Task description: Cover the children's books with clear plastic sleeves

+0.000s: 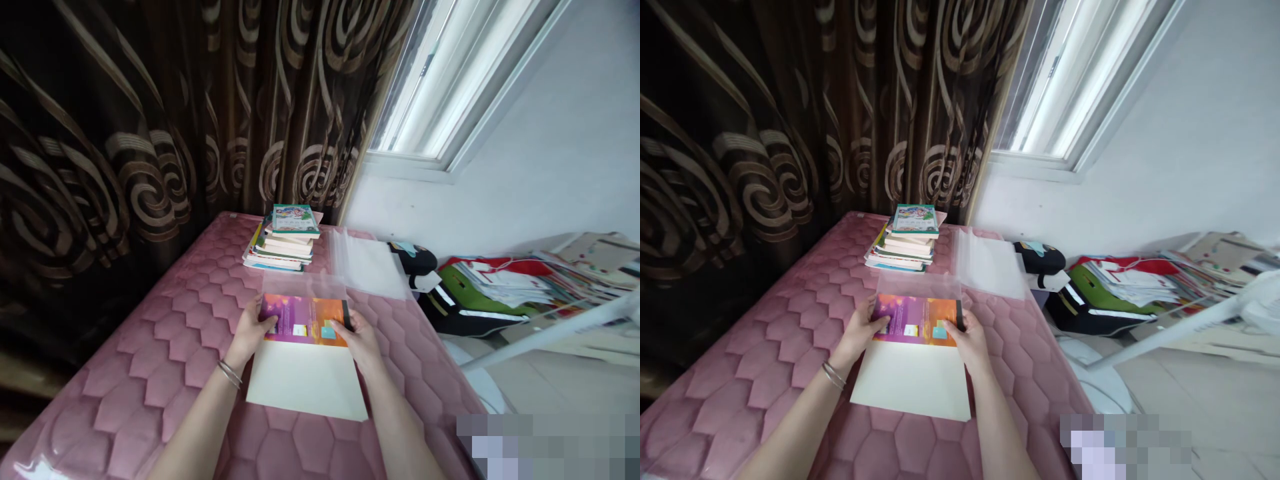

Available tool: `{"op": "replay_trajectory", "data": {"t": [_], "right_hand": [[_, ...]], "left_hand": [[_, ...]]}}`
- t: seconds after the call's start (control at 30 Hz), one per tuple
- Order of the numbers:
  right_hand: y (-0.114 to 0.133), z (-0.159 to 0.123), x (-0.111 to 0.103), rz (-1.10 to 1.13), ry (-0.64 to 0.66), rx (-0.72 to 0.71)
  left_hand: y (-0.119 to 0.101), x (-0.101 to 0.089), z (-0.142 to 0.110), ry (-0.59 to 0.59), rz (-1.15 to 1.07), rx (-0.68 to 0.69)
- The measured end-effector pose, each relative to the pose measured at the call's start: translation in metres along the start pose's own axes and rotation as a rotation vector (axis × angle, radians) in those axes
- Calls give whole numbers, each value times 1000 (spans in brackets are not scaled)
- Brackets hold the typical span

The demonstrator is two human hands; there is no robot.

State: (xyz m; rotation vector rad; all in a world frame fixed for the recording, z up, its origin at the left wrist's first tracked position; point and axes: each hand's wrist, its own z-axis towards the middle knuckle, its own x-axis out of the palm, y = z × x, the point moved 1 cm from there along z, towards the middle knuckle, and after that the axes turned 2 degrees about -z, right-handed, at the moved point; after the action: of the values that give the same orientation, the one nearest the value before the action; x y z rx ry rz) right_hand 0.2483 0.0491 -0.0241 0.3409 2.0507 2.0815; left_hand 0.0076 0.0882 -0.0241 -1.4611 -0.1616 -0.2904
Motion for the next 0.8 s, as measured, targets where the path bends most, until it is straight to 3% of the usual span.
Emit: {"op": "replay_trajectory", "data": {"t": [0.4, 0.8], "right_hand": [[-13, 4, -4, -75, -30, -9], [-8, 0, -5, -100, -3, -8]], "left_hand": [[8, -1, 4, -35, -17, -25], [13, -2, 6, -70, 15, 7]]}}
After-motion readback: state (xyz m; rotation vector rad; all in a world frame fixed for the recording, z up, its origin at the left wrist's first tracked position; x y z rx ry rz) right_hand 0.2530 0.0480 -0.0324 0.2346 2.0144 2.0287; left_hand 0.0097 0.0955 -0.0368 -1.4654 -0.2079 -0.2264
